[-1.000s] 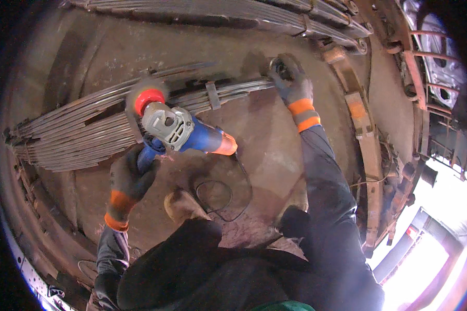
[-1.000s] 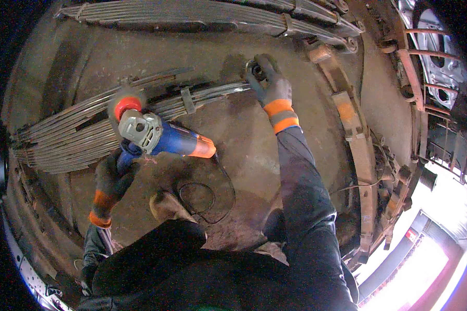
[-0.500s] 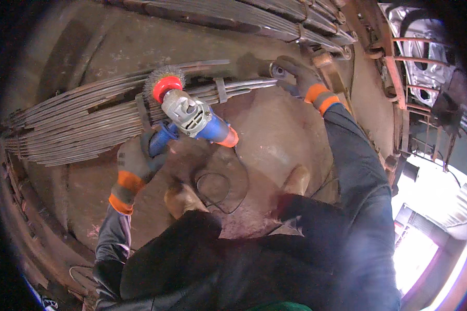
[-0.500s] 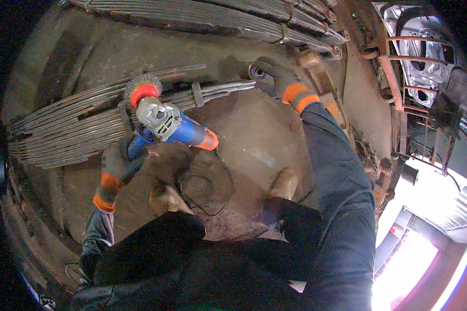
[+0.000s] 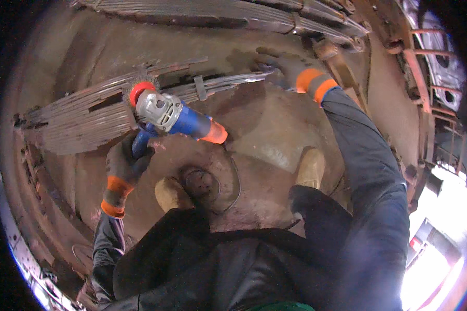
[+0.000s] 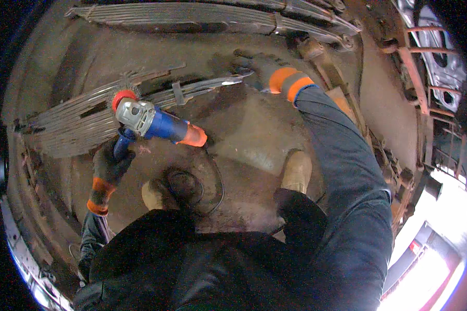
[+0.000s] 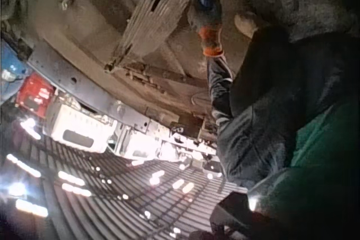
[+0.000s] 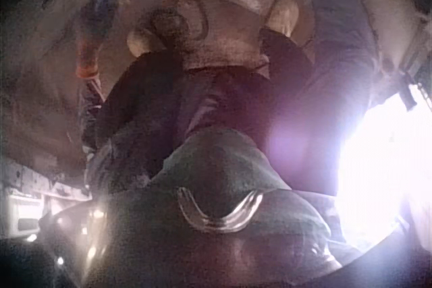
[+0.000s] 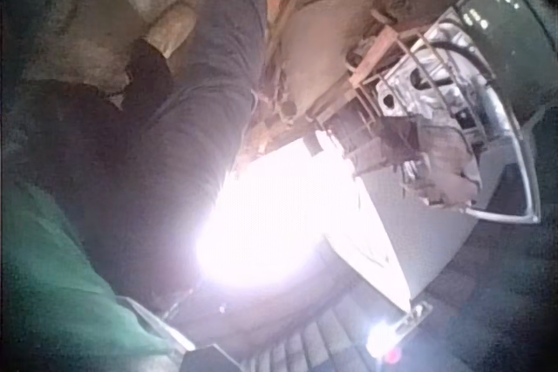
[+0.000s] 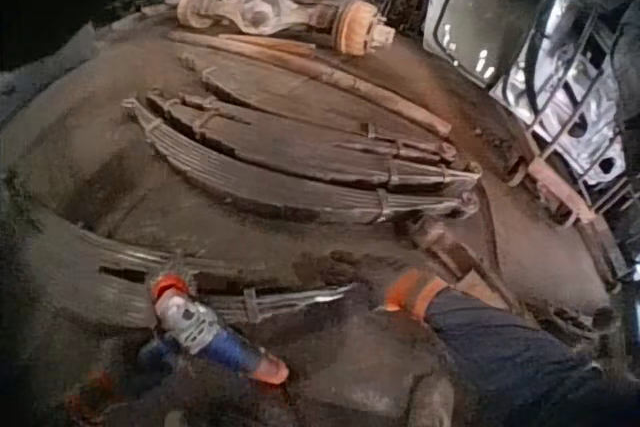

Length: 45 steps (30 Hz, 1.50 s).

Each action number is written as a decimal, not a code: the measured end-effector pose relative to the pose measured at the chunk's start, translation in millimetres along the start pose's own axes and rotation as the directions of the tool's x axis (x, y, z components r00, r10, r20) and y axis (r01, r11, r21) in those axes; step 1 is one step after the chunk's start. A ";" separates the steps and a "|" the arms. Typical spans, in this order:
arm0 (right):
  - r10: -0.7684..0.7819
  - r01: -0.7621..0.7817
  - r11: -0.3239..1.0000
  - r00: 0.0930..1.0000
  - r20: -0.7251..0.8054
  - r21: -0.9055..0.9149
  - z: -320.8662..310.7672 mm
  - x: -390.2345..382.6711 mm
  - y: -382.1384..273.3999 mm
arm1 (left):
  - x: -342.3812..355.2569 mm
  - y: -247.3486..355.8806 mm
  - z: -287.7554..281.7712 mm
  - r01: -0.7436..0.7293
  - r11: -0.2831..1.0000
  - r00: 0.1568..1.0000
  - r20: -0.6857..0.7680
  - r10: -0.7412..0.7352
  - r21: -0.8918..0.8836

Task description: The person moves a blue fan, then uses an angle grinder to grind the ends of bundled metal rods. After grinding, the person picks up the bundle and places it aside.

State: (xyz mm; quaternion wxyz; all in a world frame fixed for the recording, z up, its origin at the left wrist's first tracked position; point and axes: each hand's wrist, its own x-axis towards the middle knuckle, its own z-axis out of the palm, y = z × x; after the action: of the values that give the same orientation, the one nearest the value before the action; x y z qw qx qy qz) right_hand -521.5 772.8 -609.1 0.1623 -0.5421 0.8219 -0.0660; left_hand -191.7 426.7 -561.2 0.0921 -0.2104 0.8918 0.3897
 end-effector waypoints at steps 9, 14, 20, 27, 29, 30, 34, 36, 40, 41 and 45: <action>-0.016 -0.064 0.950 0.968 0.250 0.306 4.0 44.0 26.6 | -65.3 49.3 25.1 0.182 0.982 0.973 -0.156 -0.172 0.050; -0.224 0.131 0.892 0.960 0.170 0.432 16.8 54.2 43.3 | -116.9 102.4 24.3 0.287 0.954 0.940 -0.218 -0.262 0.091; -0.306 0.170 0.866 0.924 0.231 0.469 14.0 74.4 57.2 | -194.6 188.5 -12.8 0.569 0.813 0.775 -0.412 -0.479 0.125; -0.362 0.256 0.904 0.886 0.291 0.343 2.5 105.8 64.2 | -239.7 243.6 -9.6 0.624 0.579 0.780 -0.464 -0.420 0.525; -0.386 0.262 0.885 0.876 0.289 0.386 8.1 112.5 66.9 | -241.0 256.2 0.1 0.648 0.567 0.762 -0.424 -0.489 0.509; -0.319 0.196 0.894 0.910 0.266 0.403 11.7 113.0 70.4 | -237.4 258.7 9.3 0.623 0.664 0.771 -0.470 -0.430 0.414; -0.266 0.225 0.953 0.943 0.202 0.205 17.3 117.0 72.4 | -229.1 255.7 20.7 0.572 0.624 0.820 -0.344 -0.458 0.533; -0.261 0.185 0.935 0.936 0.235 0.301 11.8 114.2 68.4 | -227.0 244.0 23.9 0.508 0.626 0.858 -0.281 -0.430 0.591; -0.187 0.121 0.969 0.929 0.318 0.216 -8.0 100.6 46.6 | -231.2 221.6 25.3 0.540 0.673 0.835 -0.220 -0.504 0.506; -0.184 0.120 0.972 0.925 0.332 0.203 -12.5 94.0 41.1 | -232.2 217.1 24.1 0.563 0.666 0.816 -0.201 -0.542 0.489; -0.027 0.015 0.999 0.944 0.330 0.039 -15.8 68.8 8.2 | -230.4 193.8 16.9 0.523 0.749 0.841 -0.101 -0.532 0.407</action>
State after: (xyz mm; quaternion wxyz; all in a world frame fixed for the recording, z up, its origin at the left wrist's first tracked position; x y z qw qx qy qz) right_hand -558.7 712.2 -610.0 0.3069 -0.5510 0.7759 0.0092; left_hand -72.2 626.8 -369.8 0.2505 -0.4244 0.8572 0.1493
